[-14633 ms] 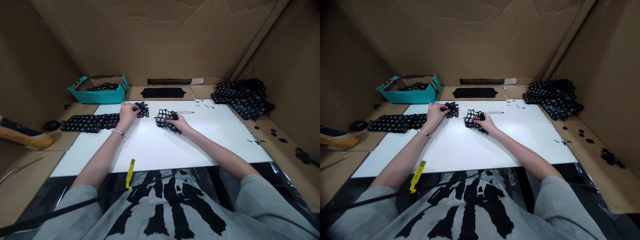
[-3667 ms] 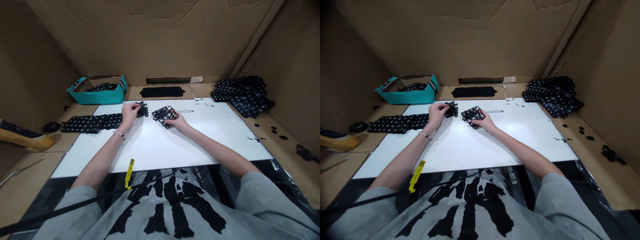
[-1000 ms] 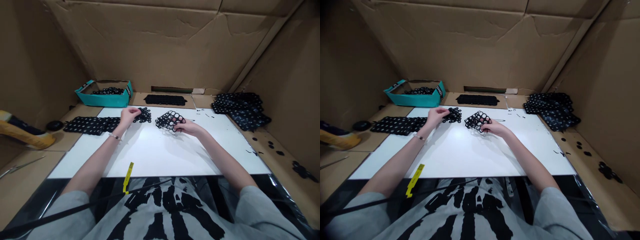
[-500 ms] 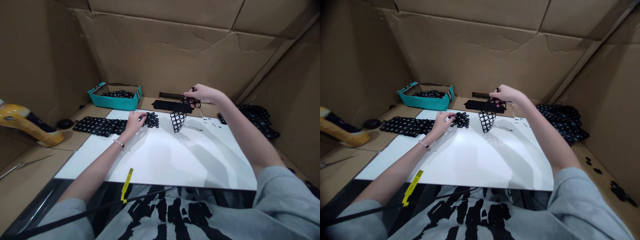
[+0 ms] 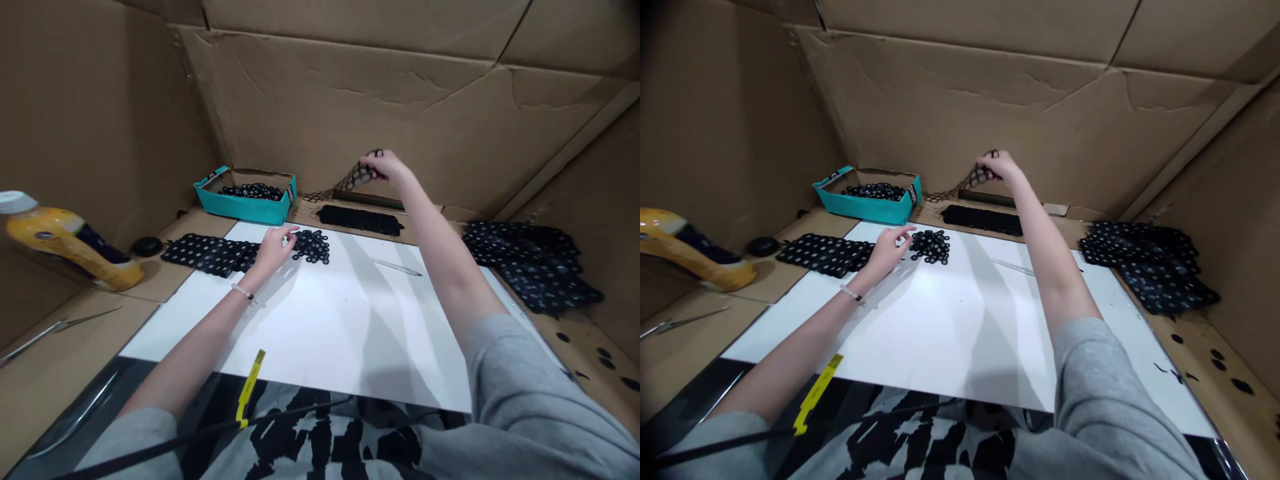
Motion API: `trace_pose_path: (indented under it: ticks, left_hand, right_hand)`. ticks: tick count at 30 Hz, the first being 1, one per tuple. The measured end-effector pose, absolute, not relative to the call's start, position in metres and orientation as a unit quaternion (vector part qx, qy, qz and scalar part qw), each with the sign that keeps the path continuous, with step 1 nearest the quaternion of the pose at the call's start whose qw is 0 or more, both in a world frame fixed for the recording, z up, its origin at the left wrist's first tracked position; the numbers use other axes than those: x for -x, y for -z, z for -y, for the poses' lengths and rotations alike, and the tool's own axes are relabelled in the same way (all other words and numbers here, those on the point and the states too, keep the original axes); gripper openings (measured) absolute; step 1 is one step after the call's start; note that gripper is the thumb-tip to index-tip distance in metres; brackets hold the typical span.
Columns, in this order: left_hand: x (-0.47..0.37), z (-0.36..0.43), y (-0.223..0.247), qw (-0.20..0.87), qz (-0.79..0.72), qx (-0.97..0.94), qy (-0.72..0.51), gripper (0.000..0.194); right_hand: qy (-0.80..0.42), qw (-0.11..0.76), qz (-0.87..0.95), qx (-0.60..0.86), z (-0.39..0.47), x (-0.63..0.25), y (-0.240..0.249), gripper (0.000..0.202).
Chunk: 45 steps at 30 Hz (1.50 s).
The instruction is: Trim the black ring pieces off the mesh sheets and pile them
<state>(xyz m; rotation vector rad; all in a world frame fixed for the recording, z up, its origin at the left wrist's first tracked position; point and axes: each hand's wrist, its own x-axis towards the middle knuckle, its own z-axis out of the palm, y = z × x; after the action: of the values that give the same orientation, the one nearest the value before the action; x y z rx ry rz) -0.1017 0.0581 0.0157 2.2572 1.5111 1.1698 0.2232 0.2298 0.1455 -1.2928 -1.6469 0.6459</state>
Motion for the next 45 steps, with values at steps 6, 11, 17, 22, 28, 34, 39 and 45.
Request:
trace_pose_path:
  ticks: [6, 11, 17, 22, 28, 34, 39, 45]
  left_hand:
    - [0.103, -0.058, -0.012, 0.099, -0.515, -0.766, -0.372, 0.038]
    - [0.101, -0.055, -0.011, 0.096, -0.523, -0.767, -0.360, 0.039]
    - [0.100, -0.054, -0.009, 0.093, -0.526, -0.770, -0.349, 0.041]
    - [0.099, -0.054, -0.010, 0.084, -0.533, -0.767, -0.347, 0.042]
    - [0.118, -0.061, -0.028, 0.040, -0.559, -0.759, -0.332, 0.043]
    - [0.197, -0.079, -0.050, 0.028, -0.608, -0.749, -0.263, 0.044]
    - [0.243, -0.083, -0.046, 0.062, -0.549, -0.828, -0.099, 0.056]
    - [0.240, -0.075, -0.050, 0.114, -0.535, -0.837, -0.023, 0.067]
  right_hand:
    - [-0.262, 0.306, 0.596, 0.694, -0.211, -0.249, -0.057, 0.013]
    - [-0.230, 0.301, 0.572, 0.727, -0.213, -0.273, -0.032, 0.014]
    - [-0.207, 0.290, 0.557, 0.751, -0.216, -0.301, -0.018, 0.010]
    - [-0.197, 0.276, 0.552, 0.762, -0.208, -0.310, -0.008, 0.015]
    - [-0.163, 0.273, 0.559, 0.765, -0.198, -0.306, -0.009, 0.027]
    - [-0.005, 0.195, 0.592, 0.782, -0.182, -0.329, -0.034, 0.043]
    - [0.004, 0.182, 0.587, 0.789, -0.154, -0.363, -0.048, 0.039]
    - [-0.083, 0.181, 0.603, 0.772, -0.116, -0.381, -0.052, 0.040]
